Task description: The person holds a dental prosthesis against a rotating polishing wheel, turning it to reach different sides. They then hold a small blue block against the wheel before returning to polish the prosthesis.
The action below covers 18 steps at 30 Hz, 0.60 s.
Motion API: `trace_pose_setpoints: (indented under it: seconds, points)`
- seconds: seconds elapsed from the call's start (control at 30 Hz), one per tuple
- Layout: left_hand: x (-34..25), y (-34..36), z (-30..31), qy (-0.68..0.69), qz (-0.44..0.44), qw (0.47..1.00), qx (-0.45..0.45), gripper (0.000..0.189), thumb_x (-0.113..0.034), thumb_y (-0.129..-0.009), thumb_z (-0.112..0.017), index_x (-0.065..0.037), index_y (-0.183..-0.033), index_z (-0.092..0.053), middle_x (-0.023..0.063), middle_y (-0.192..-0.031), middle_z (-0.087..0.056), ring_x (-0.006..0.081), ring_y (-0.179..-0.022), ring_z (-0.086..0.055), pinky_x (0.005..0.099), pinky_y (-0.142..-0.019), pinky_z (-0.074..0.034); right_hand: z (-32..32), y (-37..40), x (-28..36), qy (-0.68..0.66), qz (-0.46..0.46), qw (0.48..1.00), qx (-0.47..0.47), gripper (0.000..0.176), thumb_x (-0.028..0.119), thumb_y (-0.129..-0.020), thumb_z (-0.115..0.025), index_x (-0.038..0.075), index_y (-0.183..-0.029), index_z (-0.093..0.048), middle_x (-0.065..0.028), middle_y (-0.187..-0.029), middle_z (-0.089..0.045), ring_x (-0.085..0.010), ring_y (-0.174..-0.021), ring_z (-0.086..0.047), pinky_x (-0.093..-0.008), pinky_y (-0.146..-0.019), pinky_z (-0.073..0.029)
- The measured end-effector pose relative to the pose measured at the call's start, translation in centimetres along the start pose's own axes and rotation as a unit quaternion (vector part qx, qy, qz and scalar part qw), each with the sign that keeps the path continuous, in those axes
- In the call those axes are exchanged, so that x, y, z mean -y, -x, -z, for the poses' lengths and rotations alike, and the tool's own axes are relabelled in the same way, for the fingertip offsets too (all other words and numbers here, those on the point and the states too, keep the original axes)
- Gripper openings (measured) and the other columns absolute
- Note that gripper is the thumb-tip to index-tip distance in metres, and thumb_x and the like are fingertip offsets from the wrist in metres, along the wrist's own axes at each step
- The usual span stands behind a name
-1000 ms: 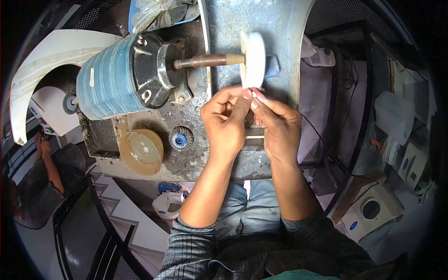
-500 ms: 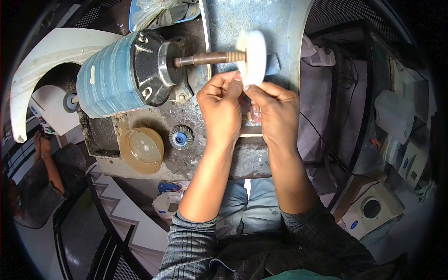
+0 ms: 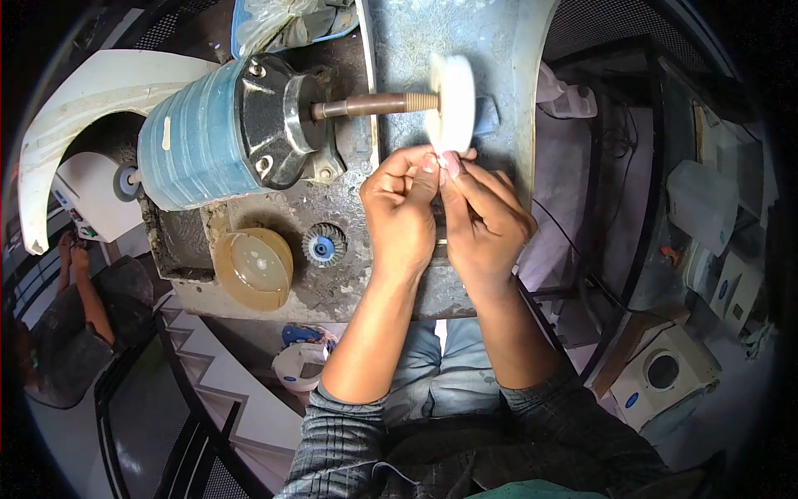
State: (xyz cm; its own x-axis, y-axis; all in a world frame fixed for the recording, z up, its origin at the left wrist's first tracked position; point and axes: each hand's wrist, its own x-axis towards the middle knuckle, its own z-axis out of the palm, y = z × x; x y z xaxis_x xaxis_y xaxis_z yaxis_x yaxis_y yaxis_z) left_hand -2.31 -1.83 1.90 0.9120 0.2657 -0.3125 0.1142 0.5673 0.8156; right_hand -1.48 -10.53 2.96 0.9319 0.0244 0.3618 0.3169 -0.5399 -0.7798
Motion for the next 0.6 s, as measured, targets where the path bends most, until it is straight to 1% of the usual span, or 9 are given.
trace_pose_setpoints:
  seconds: [0.03,0.1,0.23,0.3,0.33,0.43,0.5,0.53,0.6]
  points:
    - [-0.1,0.2,-0.3,0.0,0.0,1.0,0.0,0.016,-0.003,-0.092,-0.047,0.008,-0.095,-0.057,0.0233,-0.098,-0.064,0.0245,-0.088,-0.064,0.0338,-0.082,-0.051,0.2,0.2,-0.1,0.001,0.0,1.0,0.0,0.016,-0.005,-0.074,-0.066,-0.001,-0.09,-0.069,-0.0122,-0.084,-0.068,-0.0212,-0.068,-0.063,-0.0289,-0.061,-0.049]
    - [-0.3,0.5,-1.0,0.015,-0.012,1.0,-0.001,0.016,-0.002,-0.092,-0.048,0.006,-0.096,-0.061,0.0119,-0.092,-0.067,0.0104,-0.073,-0.061,0.0218,-0.069,-0.049,0.4,0.6,-0.4,-0.011,0.012,1.0,-0.016,0.017,-0.004,-0.074,-0.067,0.0,-0.091,-0.069,-0.0117,-0.084,-0.068,-0.0206,-0.068,-0.063,-0.0288,-0.061,-0.049]
    - [-0.3,0.4,-1.0,0.014,0.008,1.0,0.01,0.016,-0.003,-0.092,-0.048,0.006,-0.095,-0.061,0.0119,-0.091,-0.067,0.0105,-0.074,-0.061,0.0219,-0.067,-0.049,0.5,0.2,-0.5,-0.006,0.014,1.0,-0.022,0.017,-0.004,-0.075,-0.067,-0.001,-0.091,-0.069,-0.0122,-0.085,-0.068,-0.0206,-0.071,-0.064,-0.0286,-0.062,-0.049]
    - [0.2,-0.2,-0.6,0.029,0.03,0.999,0.01,0.013,-0.001,-0.091,-0.048,0.008,-0.093,-0.057,0.023,-0.097,-0.064,0.0243,-0.089,-0.063,0.0339,-0.083,-0.051,0.2,-0.3,-0.7,-0.011,-0.006,1.0,-0.018,0.019,-0.004,-0.072,-0.066,0.001,-0.09,-0.069,-0.0123,-0.085,-0.067,-0.0238,-0.072,-0.064,-0.0297,-0.064,-0.049]
    - [0.4,-0.4,-0.6,0.029,0.03,0.999,0.011,0.013,-0.001,-0.091,-0.048,0.008,-0.093,-0.057,0.023,-0.097,-0.064,0.0243,-0.089,-0.063,0.0339,-0.083,-0.051,0.2,-0.6,-0.6,-0.011,-0.006,1.0,-0.019,0.019,-0.004,-0.072,-0.066,0.001,-0.09,-0.069,-0.0123,-0.085,-0.067,-0.0238,-0.072,-0.064,-0.0297,-0.064,-0.049]
    - [0.7,-0.8,-0.6,0.053,0.025,0.998,-0.007,0.013,-0.001,-0.091,-0.048,0.007,-0.092,-0.058,0.0208,-0.093,-0.064,0.0218,-0.083,-0.064,0.0313,-0.078,-0.052,0.2,-1.2,-0.5,-0.018,-0.03,0.999,0.001,0.015,-0.002,-0.073,-0.065,0.0,-0.087,-0.069,-0.0132,-0.085,-0.067,-0.0247,-0.075,-0.065,-0.0309,-0.065,-0.05]
    - [0.7,-1.1,-0.4,0.011,0.043,0.998,-0.053,0.013,0.0,-0.09,-0.047,0.008,-0.091,-0.058,0.0179,-0.089,-0.065,0.0188,-0.077,-0.063,0.0289,-0.071,-0.052,-0.1,-1.6,-0.6,-0.012,-0.045,0.999,0.009,0.01,0.0,-0.074,-0.065,-0.001,-0.084,-0.067,-0.0133,-0.083,-0.067,-0.0254,-0.074,-0.065,-0.0327,-0.065,-0.049]
    - [0.8,-1.4,-0.5,0.011,0.043,0.998,-0.052,0.013,0.0,-0.09,-0.047,0.008,-0.091,-0.058,0.0179,-0.089,-0.065,0.0188,-0.077,-0.063,0.0289,-0.071,-0.052,-0.2,-1.8,-0.5,-0.012,-0.045,0.999,0.009,0.01,0.0,-0.074,-0.065,-0.001,-0.084,-0.067,-0.0133,-0.083,-0.067,-0.0254,-0.074,-0.065,-0.0327,-0.065,-0.049]
    - [1.0,-1.9,-0.5,0.044,0.039,0.996,-0.072,0.015,-0.002,-0.091,-0.049,0.006,-0.095,-0.061,0.0055,-0.077,-0.064,0.0053,-0.06,-0.054,0.0178,-0.052,-0.042,-0.2,-2.3,-0.1,-0.016,-0.079,0.996,0.036,0.008,0.001,-0.074,-0.064,-0.002,-0.081,-0.066,-0.0129,-0.08,-0.066,-0.0265,-0.072,-0.064,-0.0336,-0.065,-0.049]
